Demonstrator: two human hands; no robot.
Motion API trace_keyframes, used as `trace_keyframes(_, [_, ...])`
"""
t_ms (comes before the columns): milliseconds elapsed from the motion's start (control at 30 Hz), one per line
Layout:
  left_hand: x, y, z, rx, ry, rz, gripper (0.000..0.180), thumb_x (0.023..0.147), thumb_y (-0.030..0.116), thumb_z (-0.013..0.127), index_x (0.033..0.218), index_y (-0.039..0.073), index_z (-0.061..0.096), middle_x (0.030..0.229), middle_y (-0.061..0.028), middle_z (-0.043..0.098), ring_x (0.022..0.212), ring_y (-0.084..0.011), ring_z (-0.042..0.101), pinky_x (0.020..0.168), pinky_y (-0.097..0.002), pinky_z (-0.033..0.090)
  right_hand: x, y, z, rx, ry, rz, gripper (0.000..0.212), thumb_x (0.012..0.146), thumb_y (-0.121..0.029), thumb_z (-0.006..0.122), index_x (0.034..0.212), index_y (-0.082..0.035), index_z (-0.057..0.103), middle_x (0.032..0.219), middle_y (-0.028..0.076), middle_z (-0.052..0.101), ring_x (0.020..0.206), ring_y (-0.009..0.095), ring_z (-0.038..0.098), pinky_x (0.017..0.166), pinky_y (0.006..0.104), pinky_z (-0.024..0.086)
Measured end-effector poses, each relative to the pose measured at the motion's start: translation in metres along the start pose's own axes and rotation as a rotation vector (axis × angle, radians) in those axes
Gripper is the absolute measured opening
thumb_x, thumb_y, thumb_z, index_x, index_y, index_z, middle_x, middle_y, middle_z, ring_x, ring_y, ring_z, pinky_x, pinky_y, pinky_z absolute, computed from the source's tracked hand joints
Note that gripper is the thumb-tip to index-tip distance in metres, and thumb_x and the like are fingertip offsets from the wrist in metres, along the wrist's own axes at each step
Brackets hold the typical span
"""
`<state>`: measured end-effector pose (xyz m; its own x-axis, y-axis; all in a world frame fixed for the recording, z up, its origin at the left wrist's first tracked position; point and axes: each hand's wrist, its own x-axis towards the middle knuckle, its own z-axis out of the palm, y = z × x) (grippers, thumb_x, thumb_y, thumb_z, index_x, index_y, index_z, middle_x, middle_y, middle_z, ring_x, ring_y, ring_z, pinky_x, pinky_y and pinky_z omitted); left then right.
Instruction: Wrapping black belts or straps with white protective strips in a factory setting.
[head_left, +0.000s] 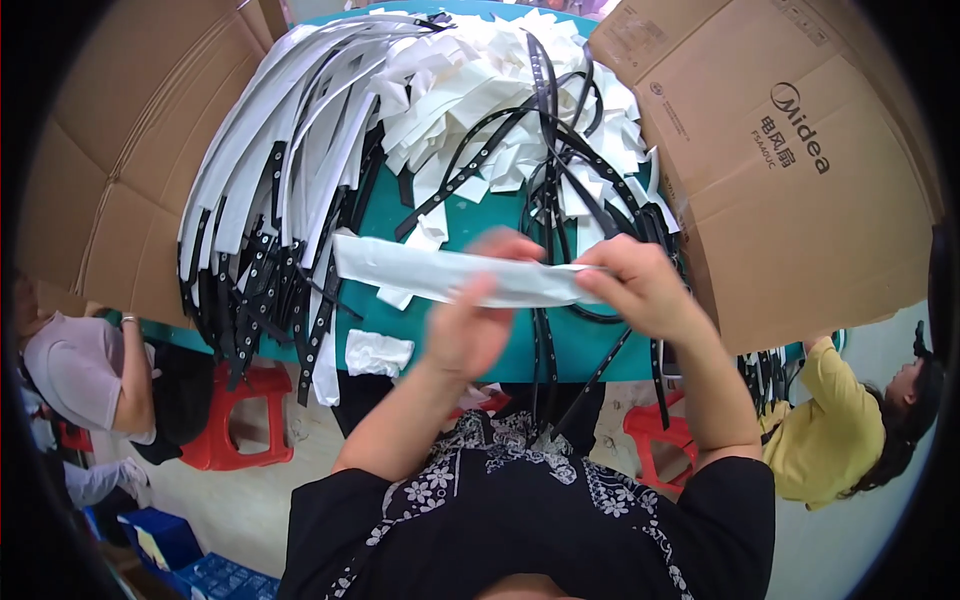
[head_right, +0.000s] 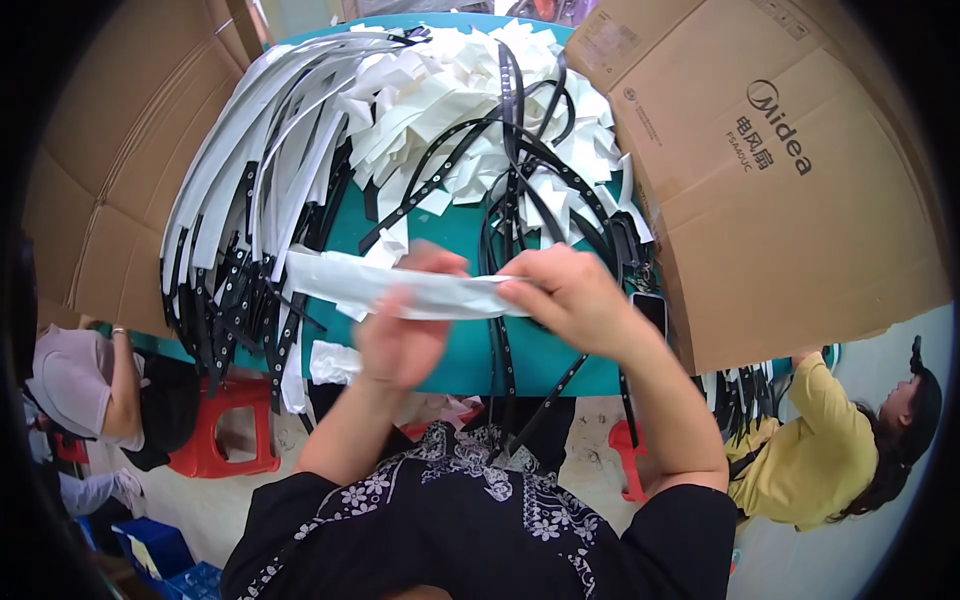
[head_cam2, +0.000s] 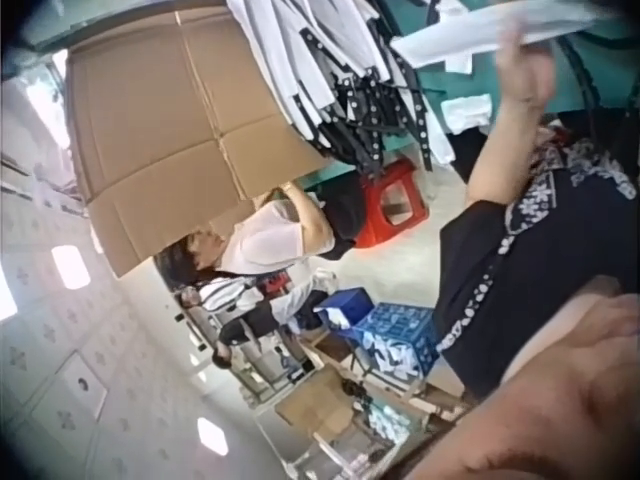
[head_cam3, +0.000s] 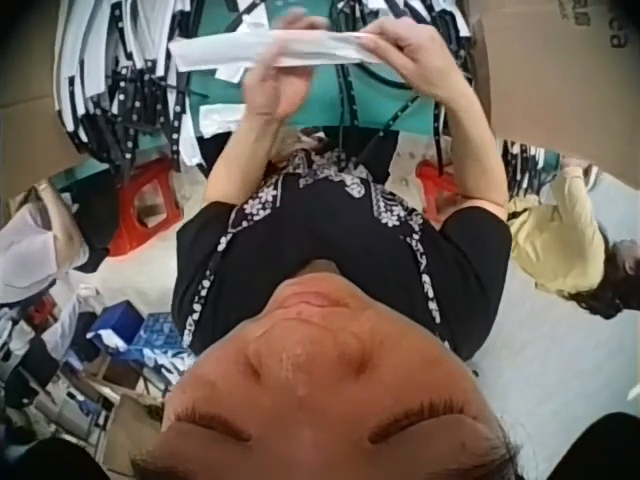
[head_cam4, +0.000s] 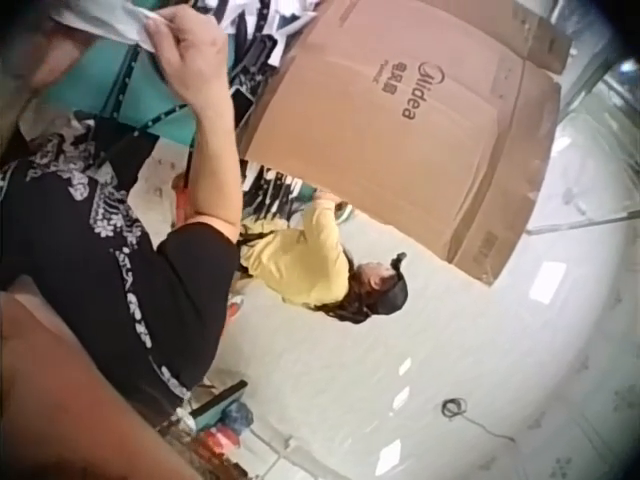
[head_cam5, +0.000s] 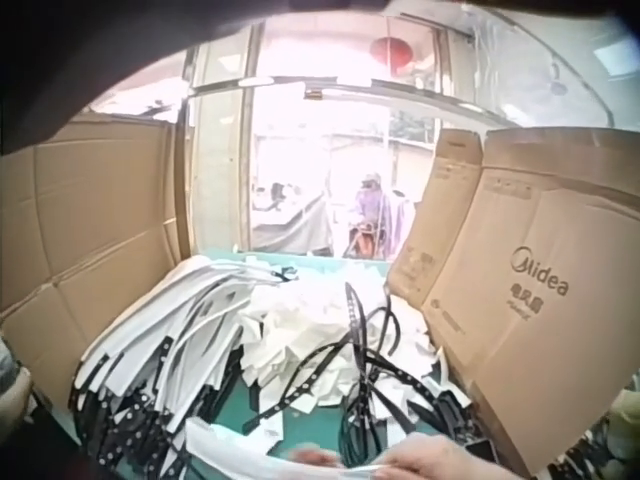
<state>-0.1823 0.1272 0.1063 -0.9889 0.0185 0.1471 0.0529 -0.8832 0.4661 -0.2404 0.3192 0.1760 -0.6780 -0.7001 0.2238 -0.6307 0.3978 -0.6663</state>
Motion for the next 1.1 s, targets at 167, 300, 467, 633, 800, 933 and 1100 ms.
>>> trace_keyframes(167, [-0.057,0.157,-0.04,-0.299,0.038,0.358,0.017,0.092,0.015,0.052,0.103,0.004,0.057,0.09,-0.0051,0.059,0.085,-0.0167,0.055,0.083,-0.0319,0.045,-0.013,0.018,-0.04,0.158,-0.296,0.225,0.016,0.089,-0.015,0.055,0.083,-0.001,0.058,0.066,0.006,0.053,0.058,0.014,0.049,0.056,0.0272,0.04])
trace_keyframes(300, [-0.208,0.232,-0.127,-0.019,0.409,0.527,0.029,0.095,0.014,0.045,0.121,0.001,0.049,0.106,-0.0118,0.06,0.097,-0.0185,0.057,0.091,-0.0354,0.045,-0.003,0.012,0.0,0.027,-0.499,0.029,0.021,0.09,-0.022,0.053,0.083,-0.002,0.056,0.065,0.01,0.053,0.061,0.025,0.053,0.056,0.0343,0.042])
trace_keyframes(467, [-0.439,0.232,-0.296,0.13,1.872,0.547,0.052,0.089,0.028,0.054,0.129,0.0,0.039,0.114,-0.014,0.058,0.103,-0.0275,0.056,0.092,-0.0422,0.044,0.0,0.027,0.064,-0.113,-0.593,0.022,0.025,0.086,-0.024,0.053,0.081,-0.001,0.057,0.069,0.018,0.056,0.07,0.034,0.059,0.064,0.0421,0.045])
trace_keyframes(633, [-0.425,0.182,-0.274,1.28,2.378,0.101,0.054,0.085,0.03,0.061,0.122,-0.007,0.047,0.117,-0.0198,0.055,0.107,-0.029,0.054,0.094,-0.0374,0.041,0.011,0.03,0.1,-0.169,-0.571,-0.045,0.022,0.082,-0.019,0.051,0.079,0.001,0.058,0.075,0.02,0.058,0.076,0.036,0.059,0.07,0.0433,0.047])
trace_keyframes(800, [-0.132,0.108,-0.1,1.841,0.271,0.173,0.051,0.079,0.012,0.067,0.124,0.001,0.046,0.119,-0.0127,0.054,0.107,-0.0206,0.053,0.093,-0.031,0.039,0.02,0.008,0.124,-0.158,-0.608,-0.184,0.017,0.078,-0.011,0.049,0.087,0.003,0.053,0.09,0.021,0.055,0.079,0.038,0.058,0.072,0.0447,0.047])
trace_keyframes(933, [-0.076,0.052,-0.093,1.286,-0.038,-0.637,0.029,0.084,0.015,0.066,0.106,-0.001,0.06,0.082,-0.0004,0.064,0.077,-0.0072,0.057,0.07,-0.0207,0.044,0.018,0.004,0.123,0.068,-0.389,-0.267,0.027,0.08,-0.016,0.058,0.102,-0.001,0.051,0.097,0.015,0.056,0.079,0.035,0.057,0.074,0.041,0.046])
trace_keyframes(1100, [-0.066,0.042,-0.089,1.198,0.094,-0.483,0.022,0.086,0.016,0.064,0.097,-0.003,0.066,0.08,-0.0011,0.065,0.071,-0.0043,0.055,0.064,-0.0192,0.044,0.016,0.073,0.059,-0.497,-0.338,-0.109,0.025,0.086,-0.036,0.056,0.093,-0.013,0.062,0.087,0.004,0.063,0.092,0.021,0.059,0.107,0.0493,0.02])
